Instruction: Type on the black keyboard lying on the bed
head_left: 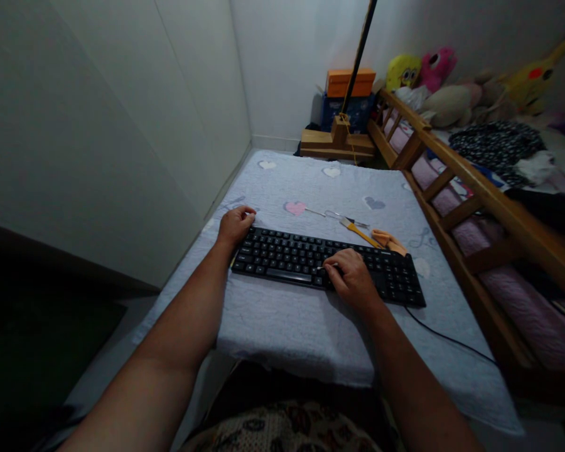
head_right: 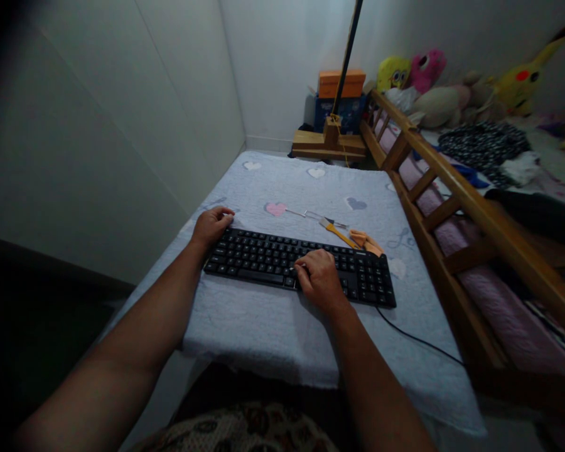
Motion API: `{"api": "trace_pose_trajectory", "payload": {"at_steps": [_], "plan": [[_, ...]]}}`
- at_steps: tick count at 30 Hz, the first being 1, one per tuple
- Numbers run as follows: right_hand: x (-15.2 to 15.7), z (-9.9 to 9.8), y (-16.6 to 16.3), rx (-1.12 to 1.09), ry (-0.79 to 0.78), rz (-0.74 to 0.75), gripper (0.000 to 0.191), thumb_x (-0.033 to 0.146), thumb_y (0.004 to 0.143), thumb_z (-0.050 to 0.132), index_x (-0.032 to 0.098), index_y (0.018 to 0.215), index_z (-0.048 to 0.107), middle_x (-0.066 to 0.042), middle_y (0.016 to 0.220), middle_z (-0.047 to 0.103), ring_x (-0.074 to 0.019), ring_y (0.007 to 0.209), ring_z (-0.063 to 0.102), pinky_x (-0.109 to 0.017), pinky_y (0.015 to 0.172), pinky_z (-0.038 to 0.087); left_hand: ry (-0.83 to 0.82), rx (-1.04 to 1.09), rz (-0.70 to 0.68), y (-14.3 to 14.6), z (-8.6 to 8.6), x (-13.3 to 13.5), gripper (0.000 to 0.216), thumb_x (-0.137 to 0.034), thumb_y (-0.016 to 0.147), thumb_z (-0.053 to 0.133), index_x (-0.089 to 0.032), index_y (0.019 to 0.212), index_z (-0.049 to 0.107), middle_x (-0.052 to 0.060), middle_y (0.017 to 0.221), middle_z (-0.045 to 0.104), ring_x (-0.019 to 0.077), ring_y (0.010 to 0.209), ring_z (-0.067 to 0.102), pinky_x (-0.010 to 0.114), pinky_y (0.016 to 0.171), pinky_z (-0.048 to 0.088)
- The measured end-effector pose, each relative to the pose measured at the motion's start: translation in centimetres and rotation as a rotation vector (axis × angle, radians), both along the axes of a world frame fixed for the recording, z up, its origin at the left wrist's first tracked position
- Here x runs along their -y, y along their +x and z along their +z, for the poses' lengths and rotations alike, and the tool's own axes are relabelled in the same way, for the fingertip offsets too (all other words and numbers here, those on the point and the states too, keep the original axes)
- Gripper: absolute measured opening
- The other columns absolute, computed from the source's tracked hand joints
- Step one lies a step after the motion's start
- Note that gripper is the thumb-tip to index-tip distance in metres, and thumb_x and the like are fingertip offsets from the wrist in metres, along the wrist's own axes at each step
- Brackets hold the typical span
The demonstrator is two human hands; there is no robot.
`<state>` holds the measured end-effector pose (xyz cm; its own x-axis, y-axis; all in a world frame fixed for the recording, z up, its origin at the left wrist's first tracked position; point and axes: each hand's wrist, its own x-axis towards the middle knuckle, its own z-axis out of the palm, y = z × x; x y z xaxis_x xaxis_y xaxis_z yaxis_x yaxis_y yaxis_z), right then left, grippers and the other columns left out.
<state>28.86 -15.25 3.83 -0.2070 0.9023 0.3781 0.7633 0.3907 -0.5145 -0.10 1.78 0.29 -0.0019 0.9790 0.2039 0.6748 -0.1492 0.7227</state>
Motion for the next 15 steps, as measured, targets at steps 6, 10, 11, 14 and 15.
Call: {"api": "trace_pose_trajectory", "payload": {"at_steps": [6, 10, 11, 14, 15], "plan": [[0.03, 0.10, -0.05, 0.004, -0.007, -0.001, 0.013, 0.019, 0.089, 0.053, 0.020, 0.082, 0.063, -0.006, 0.082, 0.066, -0.0225, 0.087, 0.055, -0.040, 0.083, 0.039, -0.009, -0.003, 0.002, -0.02, 0.02, -0.04, 0.034, -0.036, 0.075, 0.051, -0.016, 0.092, 0.072, 0.001, 0.063, 0.057, 0.0152, 0.061, 0.049, 0.026, 0.059, 0.035], [0.16, 0.30, -0.12, -0.009, -0.012, 0.020, 0.013, 0.018, 0.087, 0.053, 0.019, 0.079, 0.062, -0.006, 0.080, 0.064, -0.0217, 0.085, 0.055, -0.039, 0.083, 0.038, -0.007, -0.001, 0.004, -0.04, -0.07, -0.10, 0.034, -0.036, 0.075, 0.051, -0.015, 0.092, 0.072, 0.001, 0.063, 0.058, 0.0149, 0.061, 0.049, 0.026, 0.060, 0.035], [0.18, 0.31, -0.12, -0.013, -0.013, 0.030, 0.013, 0.017, 0.087, 0.053, 0.019, 0.078, 0.062, -0.005, 0.079, 0.064, -0.0213, 0.085, 0.055, -0.039, 0.083, 0.038, -0.006, 0.001, 0.005, -0.04, -0.09, -0.11, 0.034, -0.037, 0.075, 0.051, -0.015, 0.092, 0.072, 0.001, 0.063, 0.058, 0.0148, 0.061, 0.049, 0.026, 0.060, 0.035], [0.18, 0.22, -0.09, -0.024, -0.014, 0.066, 0.013, 0.017, 0.086, 0.053, 0.019, 0.076, 0.061, -0.004, 0.077, 0.063, -0.0201, 0.082, 0.054, -0.038, 0.083, 0.038, -0.003, -0.003, 0.005, -0.02, -0.14, -0.11, 0.035, -0.037, 0.075, 0.051, -0.015, 0.092, 0.072, 0.001, 0.063, 0.057, 0.0145, 0.060, 0.048, 0.026, 0.059, 0.034], [0.16, 0.16, -0.06, -0.027, -0.013, 0.077, 0.013, 0.016, 0.085, 0.053, 0.019, 0.075, 0.060, -0.004, 0.076, 0.063, -0.0198, 0.081, 0.054, -0.038, 0.083, 0.038, -0.001, -0.007, 0.005, -0.01, -0.13, -0.09, 0.035, -0.037, 0.075, 0.051, -0.015, 0.092, 0.072, 0.001, 0.063, 0.057, 0.0143, 0.060, 0.048, 0.026, 0.059, 0.034]]}}
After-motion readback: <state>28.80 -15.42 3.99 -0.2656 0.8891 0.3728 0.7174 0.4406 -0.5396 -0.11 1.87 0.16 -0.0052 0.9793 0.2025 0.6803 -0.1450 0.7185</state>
